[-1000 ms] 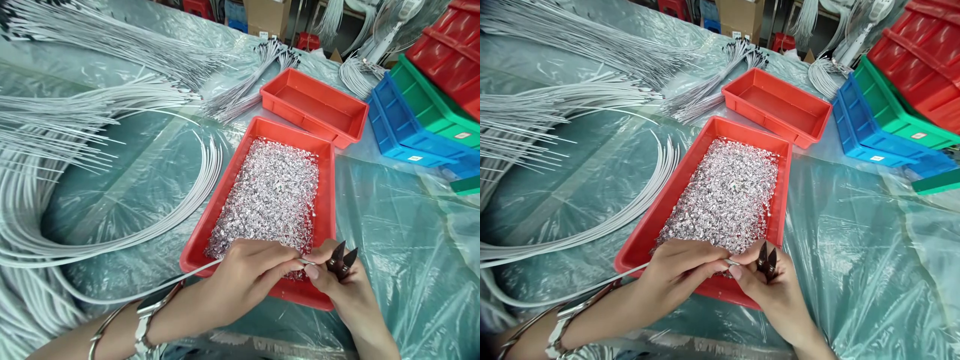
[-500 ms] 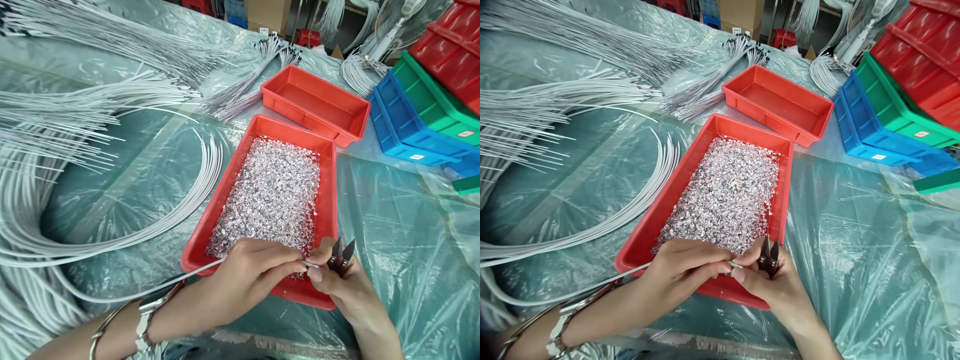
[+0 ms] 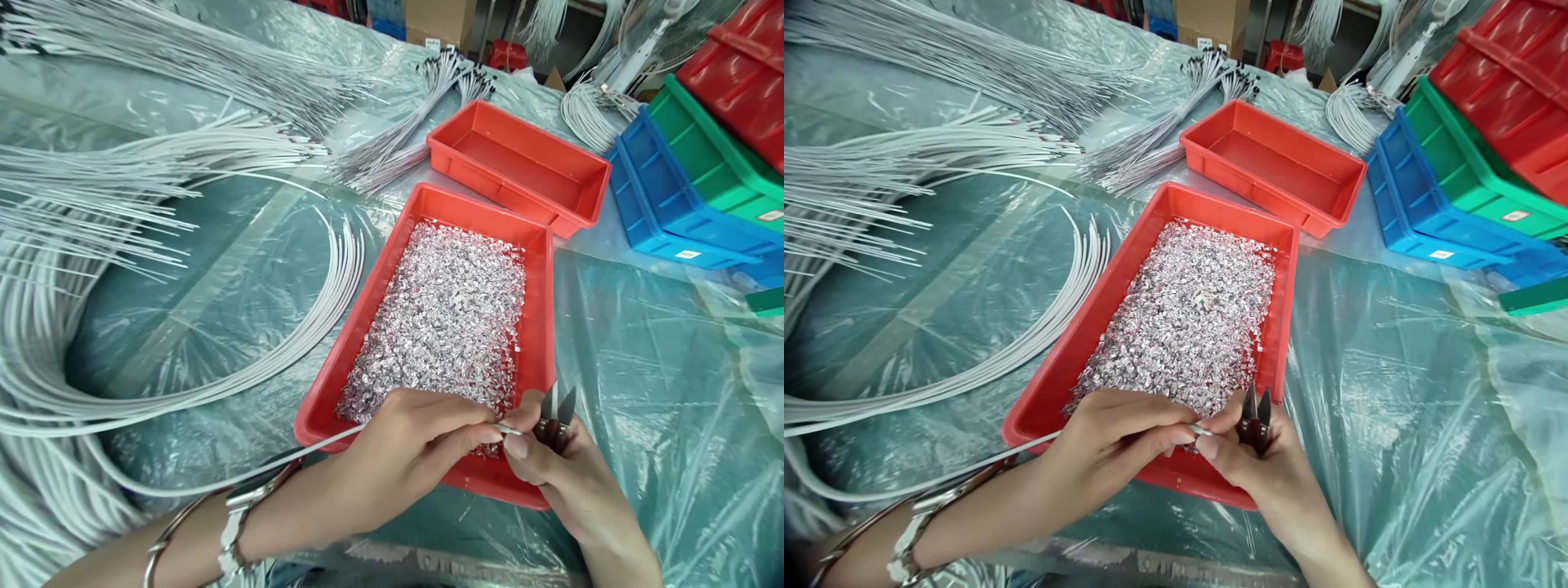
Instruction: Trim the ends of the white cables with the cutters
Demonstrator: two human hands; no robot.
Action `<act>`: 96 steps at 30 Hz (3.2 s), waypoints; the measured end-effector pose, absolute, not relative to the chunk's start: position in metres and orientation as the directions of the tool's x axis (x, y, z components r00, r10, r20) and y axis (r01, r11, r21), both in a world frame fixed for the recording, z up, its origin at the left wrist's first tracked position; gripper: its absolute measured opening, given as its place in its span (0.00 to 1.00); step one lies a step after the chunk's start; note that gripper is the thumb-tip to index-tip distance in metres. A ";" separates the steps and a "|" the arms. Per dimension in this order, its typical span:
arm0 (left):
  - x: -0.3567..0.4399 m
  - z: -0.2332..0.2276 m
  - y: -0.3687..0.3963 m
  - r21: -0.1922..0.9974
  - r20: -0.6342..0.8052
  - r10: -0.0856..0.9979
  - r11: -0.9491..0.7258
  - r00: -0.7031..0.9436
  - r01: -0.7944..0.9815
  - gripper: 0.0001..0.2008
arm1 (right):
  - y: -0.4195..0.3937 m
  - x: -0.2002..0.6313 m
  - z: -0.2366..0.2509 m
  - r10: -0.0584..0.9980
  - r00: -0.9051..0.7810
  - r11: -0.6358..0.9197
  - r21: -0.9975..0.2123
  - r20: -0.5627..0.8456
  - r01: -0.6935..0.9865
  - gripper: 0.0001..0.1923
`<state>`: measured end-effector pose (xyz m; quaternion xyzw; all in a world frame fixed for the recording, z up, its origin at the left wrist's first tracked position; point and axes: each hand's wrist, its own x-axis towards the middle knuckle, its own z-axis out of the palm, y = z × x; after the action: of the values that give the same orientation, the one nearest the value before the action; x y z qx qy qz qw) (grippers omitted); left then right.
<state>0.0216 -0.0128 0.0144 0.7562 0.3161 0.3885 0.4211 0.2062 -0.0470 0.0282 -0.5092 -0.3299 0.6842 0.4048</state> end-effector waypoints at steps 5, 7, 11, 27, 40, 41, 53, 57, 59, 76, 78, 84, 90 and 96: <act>0.022 0.016 -0.013 0.937 0.181 0.822 -0.310 0.540 0.159 0.12 | -0.053 0.206 0.023 0.976 -0.003 -0.219 -0.973 -0.219 0.076 0.04; 0.021 0.017 -0.012 0.950 0.137 0.823 -0.267 0.552 0.162 0.12 | -0.053 0.206 0.023 0.977 -0.014 -0.209 -0.973 -0.211 0.101 0.05; 0.021 0.019 -0.011 0.960 0.083 0.816 -0.219 0.572 0.174 0.13 | -0.050 0.208 0.021 0.975 -0.039 -0.215 -0.973 -0.219 0.087 0.05; 0.019 0.027 -0.007 0.991 -0.038 0.771 -0.054 0.635 0.124 0.10 | -0.050 0.208 0.029 0.992 -0.060 -0.096 -0.966 -0.113 0.240 0.06; 0.019 0.028 -0.005 0.995 -0.080 0.764 0.024 0.641 0.096 0.12 | -0.047 0.206 0.032 0.990 -0.062 -0.108 -0.967 -0.126 0.232 0.08; 0.019 0.029 -0.005 0.995 -0.085 0.759 0.033 0.646 0.093 0.12 | -0.048 0.207 0.031 0.990 -0.056 -0.116 -0.967 -0.132 0.229 0.07; 0.019 0.030 -0.004 0.994 -0.105 0.717 0.074 0.689 0.074 0.12 | -0.045 0.209 0.031 0.974 -0.105 -0.190 -0.975 -0.202 0.112 0.08; 0.019 0.030 -0.004 0.993 -0.116 0.708 0.096 0.697 0.067 0.13 | -0.046 0.209 0.031 0.976 -0.110 -0.178 -0.979 -0.188 0.102 0.08; 0.018 0.030 -0.004 0.992 -0.118 0.704 0.107 0.700 0.060 0.13 | -0.046 0.209 0.030 0.975 -0.113 -0.177 -0.978 -0.190 0.114 0.08; 0.017 0.033 -0.004 0.971 -0.187 0.621 0.234 0.761 0.047 0.13 | -0.046 0.214 0.030 0.949 -0.248 -0.191 -0.980 -0.197 0.047 0.06; 0.016 0.032 -0.004 0.963 -0.201 0.605 0.264 0.770 0.044 0.12 | -0.046 0.215 0.031 0.941 -0.275 -0.192 -0.980 -0.198 0.048 0.06; 0.014 0.031 -0.001 0.956 -0.216 0.562 0.287 0.798 0.058 0.13 | -0.042 0.219 0.035 0.906 -0.343 -0.217 -0.968 -0.248 0.126 0.04; 0.015 0.030 -0.002 0.970 -0.186 0.543 0.233 0.819 0.066 0.10 | -0.037 0.216 0.037 0.900 -0.347 -0.197 -0.956 -0.264 0.216 0.07; 0.017 0.028 -0.004 0.972 -0.167 0.575 0.230 0.801 0.037 0.10 | -0.035 0.216 0.033 0.947 -0.250 -0.140 -0.959 -0.203 0.246 0.07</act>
<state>0.0166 -0.0038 0.0276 0.5932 0.2581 0.1816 0.7406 0.2160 -0.0353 0.0328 -0.5217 -0.5718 0.5459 0.3208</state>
